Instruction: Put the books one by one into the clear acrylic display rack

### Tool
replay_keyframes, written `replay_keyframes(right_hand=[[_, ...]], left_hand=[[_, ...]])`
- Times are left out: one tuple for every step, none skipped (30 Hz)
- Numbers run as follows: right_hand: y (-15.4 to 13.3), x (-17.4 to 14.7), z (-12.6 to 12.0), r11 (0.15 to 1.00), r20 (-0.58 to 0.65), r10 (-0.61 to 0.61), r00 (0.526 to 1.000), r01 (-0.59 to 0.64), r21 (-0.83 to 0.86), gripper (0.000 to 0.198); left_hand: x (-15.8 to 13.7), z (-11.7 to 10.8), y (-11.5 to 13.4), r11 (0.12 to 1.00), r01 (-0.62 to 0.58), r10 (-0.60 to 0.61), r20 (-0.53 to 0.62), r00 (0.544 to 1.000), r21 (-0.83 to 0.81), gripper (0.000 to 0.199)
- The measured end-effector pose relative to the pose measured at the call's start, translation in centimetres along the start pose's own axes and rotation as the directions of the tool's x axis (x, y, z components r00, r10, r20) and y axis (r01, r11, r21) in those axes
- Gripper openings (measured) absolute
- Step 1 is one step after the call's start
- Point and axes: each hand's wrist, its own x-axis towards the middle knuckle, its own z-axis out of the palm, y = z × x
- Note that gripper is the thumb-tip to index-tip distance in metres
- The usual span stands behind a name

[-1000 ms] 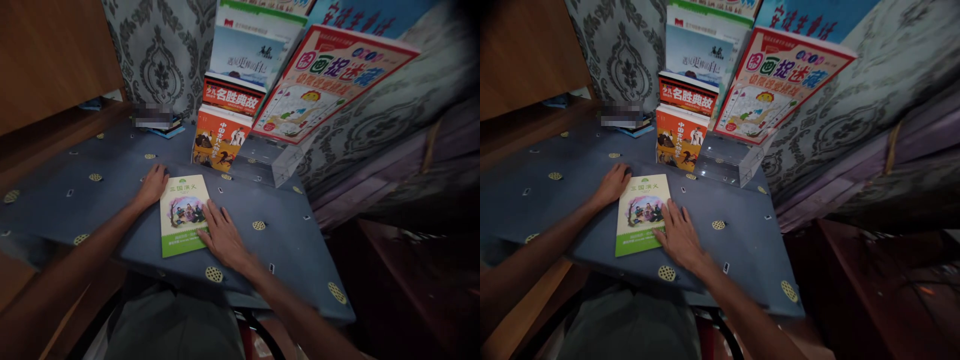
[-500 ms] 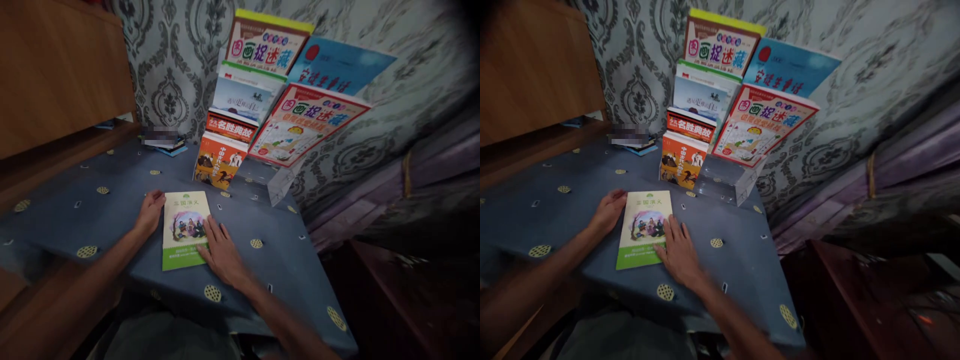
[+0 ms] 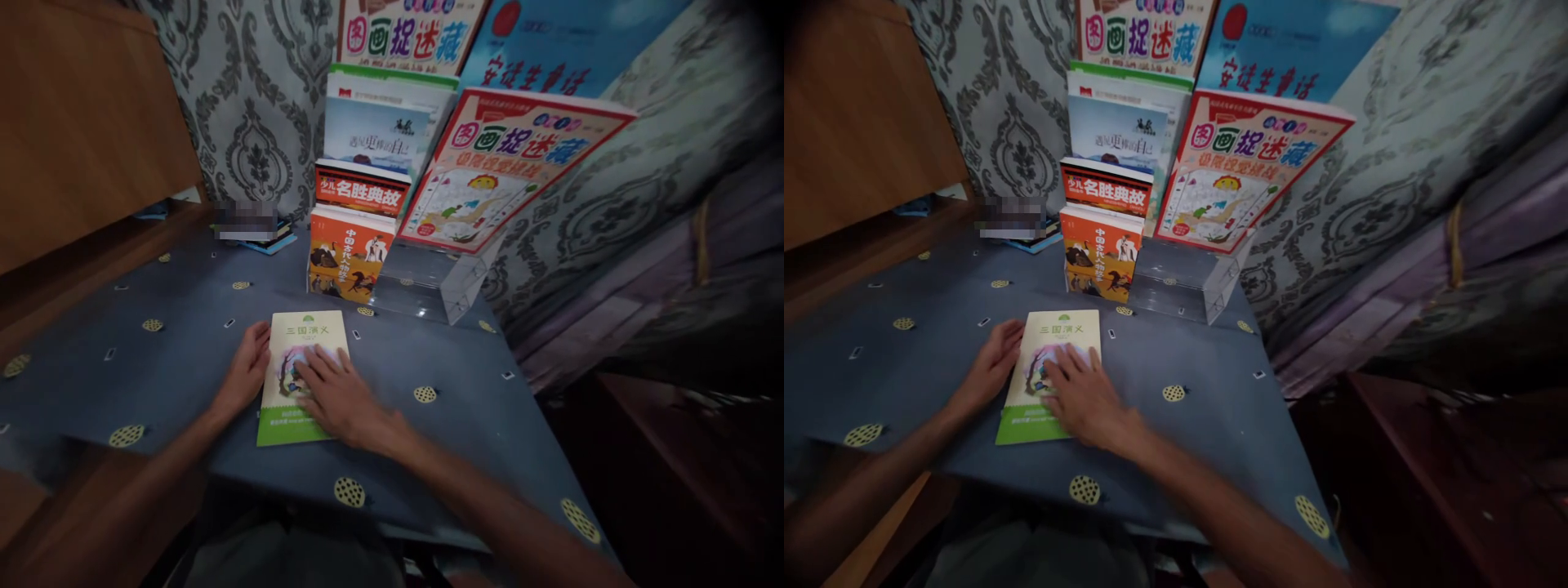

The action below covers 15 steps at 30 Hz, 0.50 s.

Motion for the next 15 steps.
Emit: replay_keyframes(right_hand=[[-0.1, 1.4, 0.1, 0.999, 0.004, -0.048, 0.999, 0.048, 0.003, 0.056], [-0.2, 2.9, 0.3, 0.997, 0.001, -0.079, 0.997, 0.079, -0.007, 0.054], [-0.1, 4.3, 0.5, 0.995, -0.004, -0.096, 0.995, 0.096, -0.023, 0.053], [0.1, 5.7, 0.6, 0.994, -0.007, -0.107, 0.994, 0.107, -0.035, 0.054], [0.4, 6.9, 0.7, 0.995, -0.019, -0.091, 0.996, 0.091, -0.043, 0.055], [0.8, 7.8, 0.7, 0.997, -0.034, -0.061, 0.998, 0.06, -0.049, 0.057], [1.4, 8.5, 0.7, 0.998, -0.05, -0.017, 0.999, 0.015, -0.053, 0.059], [2.0, 8.9, 0.5, 0.997, -0.067, 0.041, 0.997, -0.045, -0.055, 0.061], [2.7, 9.0, 0.3, 0.992, -0.084, 0.104, 0.991, -0.109, -0.058, 0.062], [3.3, 8.9, 0.1, 0.983, -0.102, 0.166, 0.981, -0.172, -0.058, 0.063], [3.9, 8.6, -0.1, 0.972, -0.118, 0.222, 0.968, -0.23, -0.054, 0.064], [4.5, 8.2, -0.3, 0.959, -0.132, 0.27, 0.954, -0.278, -0.045, 0.064], [4.8, 7.5, -0.5, 0.949, -0.146, 0.307, 0.94, -0.315, -0.033, 0.065], [5.0, 6.8, -0.5, 0.94, -0.155, 0.335, 0.93, -0.341, -0.018, 0.065], [5.0, 6.1, -0.5, 0.933, -0.161, 0.356, 0.921, -0.361, -0.002, 0.066]], left_hand=[[0.0, 0.0, -0.1, 1.0, 0.007, -0.007, -0.017, 1.0, 0.003, 0.046], [0.0, 0.0, -0.2, 1.0, 0.013, -0.013, -0.032, 0.999, 0.008, 0.045], [0.1, -0.1, -0.3, 1.0, 0.016, -0.015, -0.042, 0.999, 0.014, 0.044], [0.1, -0.1, -0.4, 1.0, 0.017, -0.016, -0.047, 0.999, 0.022, 0.044], [0.1, -0.1, -0.4, 0.999, 0.016, -0.014, -0.049, 0.999, 0.03, 0.043], [0.1, -0.1, -0.4, 0.999, 0.013, -0.011, -0.049, 0.999, 0.035, 0.044], [0.0, 0.0, -0.4, 0.999, 0.009, -0.007, -0.045, 0.999, 0.038, 0.044], [0.0, 0.0, -0.3, 0.999, 0.006, -0.004, -0.04, 0.999, 0.038, 0.045], [-0.1, 0.1, -0.2, 0.999, 0.002, -0.001, -0.033, 0.999, 0.036, 0.046], [-0.2, 0.2, -0.1, 0.999, -0.004, 0.005, -0.027, 1.0, 0.033, 0.046], [-0.3, 0.3, 0.0, 1.0, -0.011, 0.011, -0.021, 1.0, 0.028, 0.047], [-0.4, 0.5, 0.2, 1.0, -0.017, 0.018, -0.018, 1.0, 0.021, 0.047], [-0.5, 0.6, 0.3, 1.0, -0.023, 0.023, -0.015, 1.0, 0.012, 0.048], [-0.6, 0.7, 0.5, 1.0, -0.026, 0.026, -0.011, 1.0, 0.0, 0.048], [-0.7, 0.9, 0.7, 1.0, -0.024, 0.024, -0.01, 1.0, -0.016, 0.047]])
